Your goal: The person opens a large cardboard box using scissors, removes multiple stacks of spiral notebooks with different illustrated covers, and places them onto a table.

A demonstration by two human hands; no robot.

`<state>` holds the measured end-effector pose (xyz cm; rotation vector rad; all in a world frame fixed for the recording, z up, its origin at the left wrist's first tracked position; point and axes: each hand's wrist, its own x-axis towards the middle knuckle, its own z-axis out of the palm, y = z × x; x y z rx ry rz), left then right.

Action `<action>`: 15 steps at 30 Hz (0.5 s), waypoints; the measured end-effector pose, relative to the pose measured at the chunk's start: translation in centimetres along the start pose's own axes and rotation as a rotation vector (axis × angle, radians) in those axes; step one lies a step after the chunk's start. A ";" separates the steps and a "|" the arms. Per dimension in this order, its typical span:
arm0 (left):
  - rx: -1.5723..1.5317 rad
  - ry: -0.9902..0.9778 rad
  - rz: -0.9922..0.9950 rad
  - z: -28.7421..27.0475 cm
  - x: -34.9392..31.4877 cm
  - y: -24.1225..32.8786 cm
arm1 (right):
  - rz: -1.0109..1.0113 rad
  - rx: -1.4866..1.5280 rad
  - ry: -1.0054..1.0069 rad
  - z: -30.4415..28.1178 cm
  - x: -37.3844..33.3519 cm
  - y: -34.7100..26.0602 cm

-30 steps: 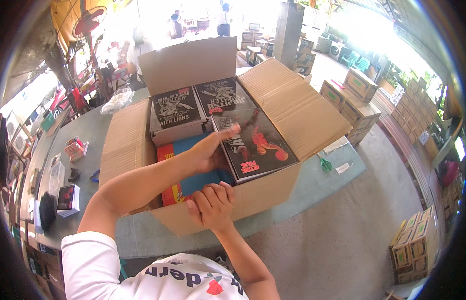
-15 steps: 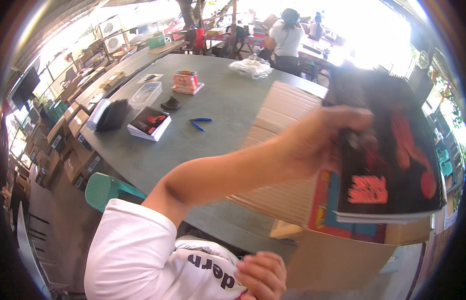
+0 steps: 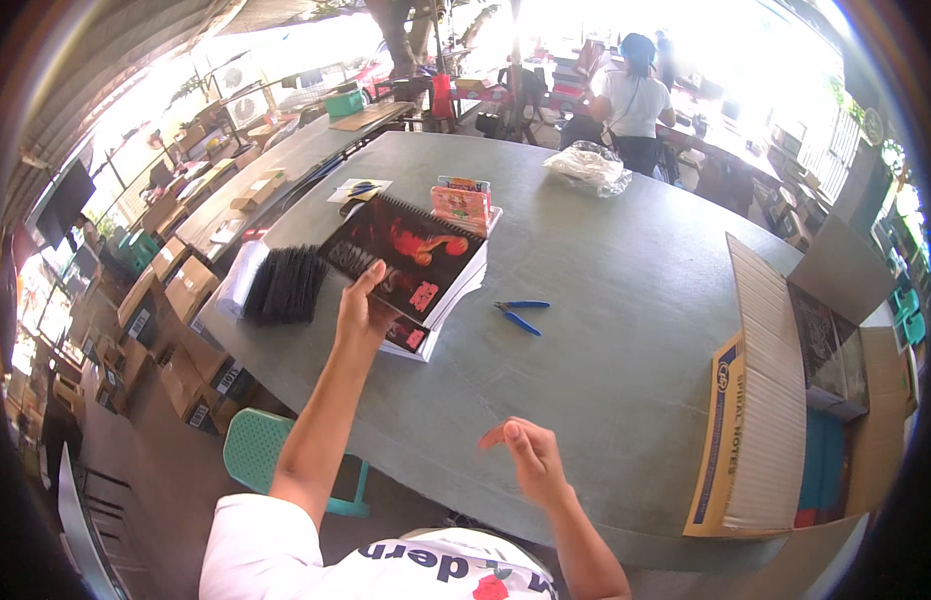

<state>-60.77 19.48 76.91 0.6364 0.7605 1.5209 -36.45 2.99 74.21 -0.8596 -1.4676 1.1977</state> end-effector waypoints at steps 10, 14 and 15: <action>-0.075 0.375 -0.125 -12.2 3.8 -7.2 | 0.433 -0.036 0.103 3.4 10.6 10.0; -0.128 0.304 -0.208 -14.0 3.7 -6.4 | 0.597 0.054 0.291 5.8 16.0 15.0; -0.163 0.207 -0.389 -14.0 3.2 -4.6 | 0.604 0.049 0.305 5.9 17.1 15.6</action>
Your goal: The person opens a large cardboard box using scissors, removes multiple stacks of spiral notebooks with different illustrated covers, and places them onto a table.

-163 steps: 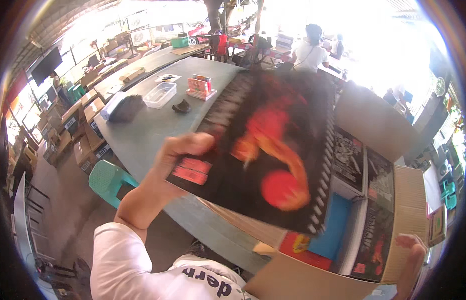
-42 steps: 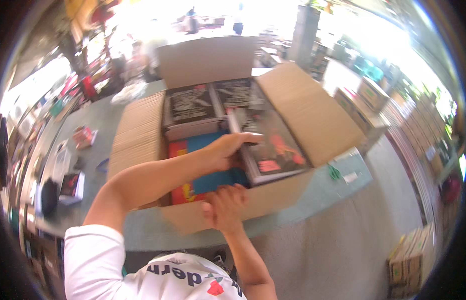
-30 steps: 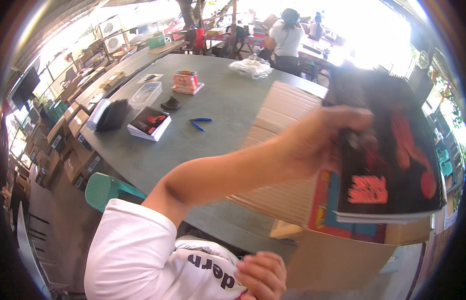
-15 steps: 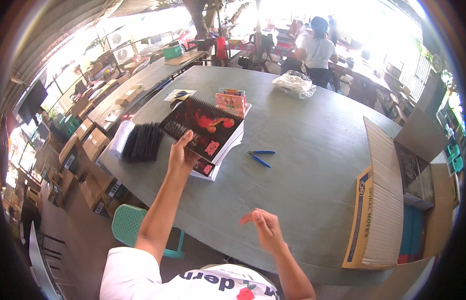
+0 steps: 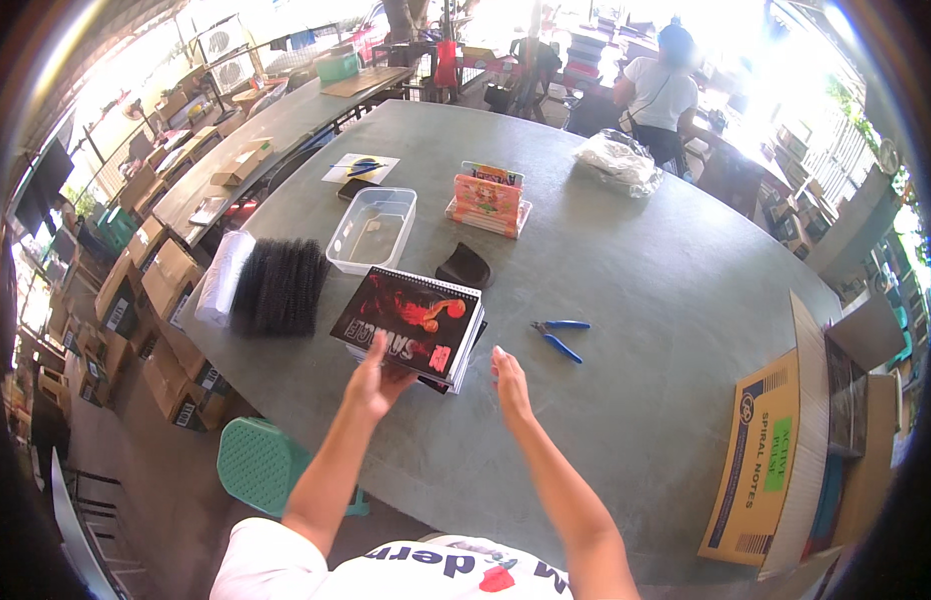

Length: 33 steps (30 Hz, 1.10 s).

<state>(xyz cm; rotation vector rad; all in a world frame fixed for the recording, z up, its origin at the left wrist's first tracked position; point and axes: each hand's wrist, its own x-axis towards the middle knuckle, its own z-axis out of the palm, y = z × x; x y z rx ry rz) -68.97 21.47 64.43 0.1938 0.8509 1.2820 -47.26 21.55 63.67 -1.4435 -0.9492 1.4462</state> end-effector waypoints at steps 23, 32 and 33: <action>0.976 -0.141 0.257 -6.6 16.2 9.7 | -0.376 0.402 0.219 6.6 7.5 -1.9; 2.029 -0.357 0.978 0.0 -3.0 9.3 | -0.606 -0.390 0.005 4.1 12.1 -9.2; 2.117 -0.367 1.044 0.0 -3.4 8.4 | -0.594 -0.471 -0.122 4.4 12.7 -10.9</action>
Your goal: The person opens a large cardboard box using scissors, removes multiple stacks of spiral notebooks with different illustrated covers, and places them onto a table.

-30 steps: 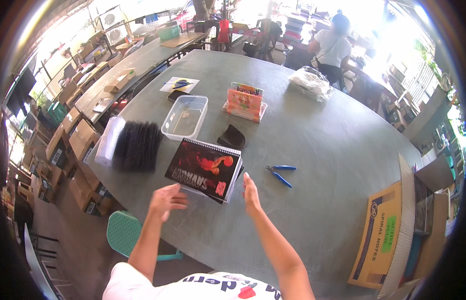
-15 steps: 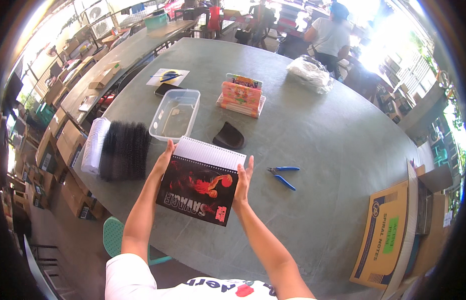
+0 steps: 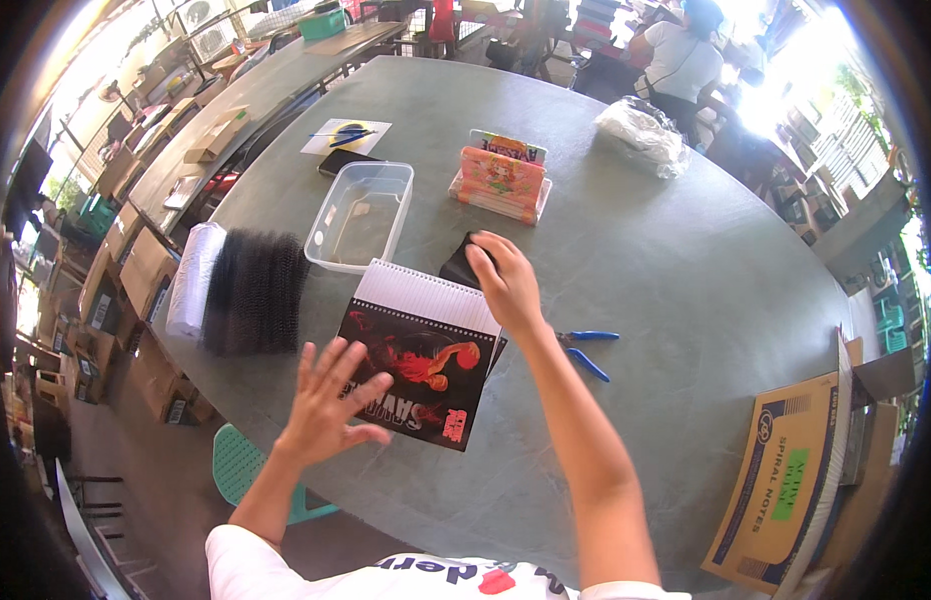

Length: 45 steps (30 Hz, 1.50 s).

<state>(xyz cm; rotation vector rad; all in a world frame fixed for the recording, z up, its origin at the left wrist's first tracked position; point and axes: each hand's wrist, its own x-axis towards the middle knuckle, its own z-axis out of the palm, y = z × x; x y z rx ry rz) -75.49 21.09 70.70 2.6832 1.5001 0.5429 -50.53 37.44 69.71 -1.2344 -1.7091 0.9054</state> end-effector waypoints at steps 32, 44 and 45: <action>-1.856 0.064 -0.644 9.0 0.2 -6.6 | 0.733 1.021 0.091 5.4 -12.2 -2.5; -0.956 0.794 -0.649 -0.8 2.6 -4.7 | -0.446 0.504 -0.053 -6.6 -19.0 -19.3; -1.004 0.817 -0.549 -2.3 3.8 -2.8 | -0.483 0.572 0.030 -6.7 -20.9 -22.3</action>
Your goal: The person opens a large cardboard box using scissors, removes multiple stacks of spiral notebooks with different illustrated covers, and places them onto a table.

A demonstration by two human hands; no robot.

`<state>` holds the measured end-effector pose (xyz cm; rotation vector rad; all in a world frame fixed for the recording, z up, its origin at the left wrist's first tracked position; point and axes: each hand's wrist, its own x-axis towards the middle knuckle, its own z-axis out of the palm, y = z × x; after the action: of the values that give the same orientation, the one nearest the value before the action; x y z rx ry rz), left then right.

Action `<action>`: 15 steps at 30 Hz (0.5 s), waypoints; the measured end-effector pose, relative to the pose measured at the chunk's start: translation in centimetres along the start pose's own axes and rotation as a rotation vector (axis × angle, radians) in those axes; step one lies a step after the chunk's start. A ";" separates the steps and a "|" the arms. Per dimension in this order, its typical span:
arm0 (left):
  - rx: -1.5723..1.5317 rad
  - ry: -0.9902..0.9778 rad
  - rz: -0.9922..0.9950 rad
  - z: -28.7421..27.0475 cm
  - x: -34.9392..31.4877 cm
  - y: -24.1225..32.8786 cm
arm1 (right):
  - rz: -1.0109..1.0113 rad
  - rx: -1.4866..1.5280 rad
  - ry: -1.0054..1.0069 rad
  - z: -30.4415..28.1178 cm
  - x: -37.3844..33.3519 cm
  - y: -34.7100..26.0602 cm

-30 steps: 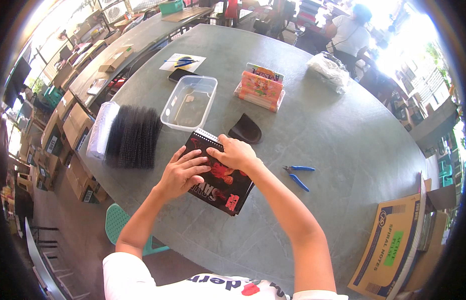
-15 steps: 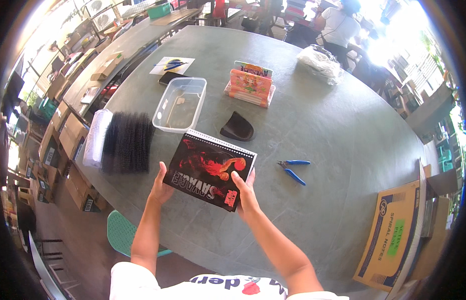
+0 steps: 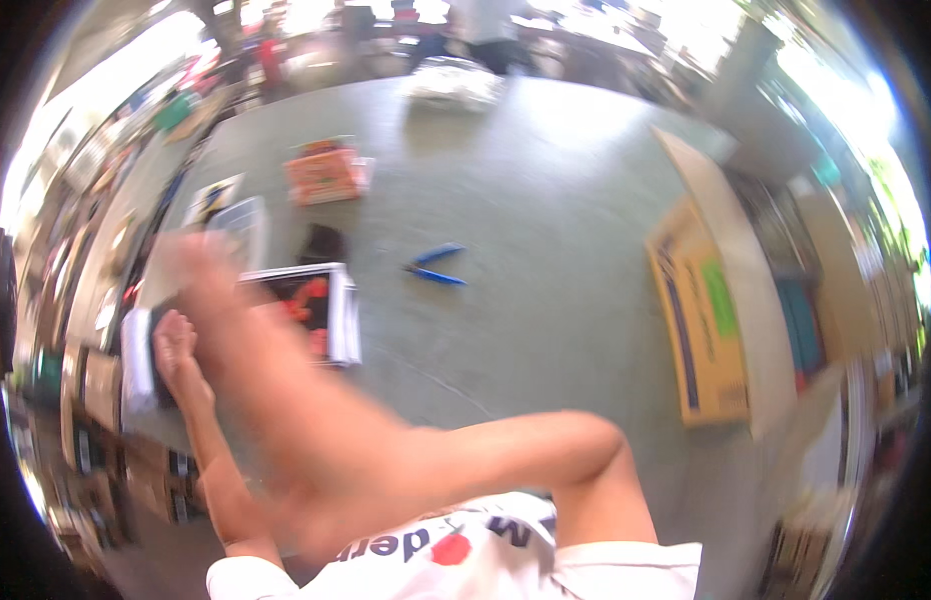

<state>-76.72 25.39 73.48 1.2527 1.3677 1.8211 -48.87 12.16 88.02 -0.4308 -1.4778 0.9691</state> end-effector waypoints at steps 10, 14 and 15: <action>-0.124 -0.781 0.228 18.9 -11.1 4.9 | 0.039 -0.359 0.137 -1.1 -4.3 -12.7; -0.110 -0.895 0.225 23.2 -14.3 8.0 | -0.013 -0.687 0.131 -6.9 -7.8 -18.4; -0.106 -0.923 0.206 24.7 -15.2 7.0 | -0.025 -0.771 0.187 -10.2 -9.5 -20.0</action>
<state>-47.28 21.10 75.97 1.8780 0.6293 1.1183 -31.98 -3.39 96.34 -1.0217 -1.6393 0.2889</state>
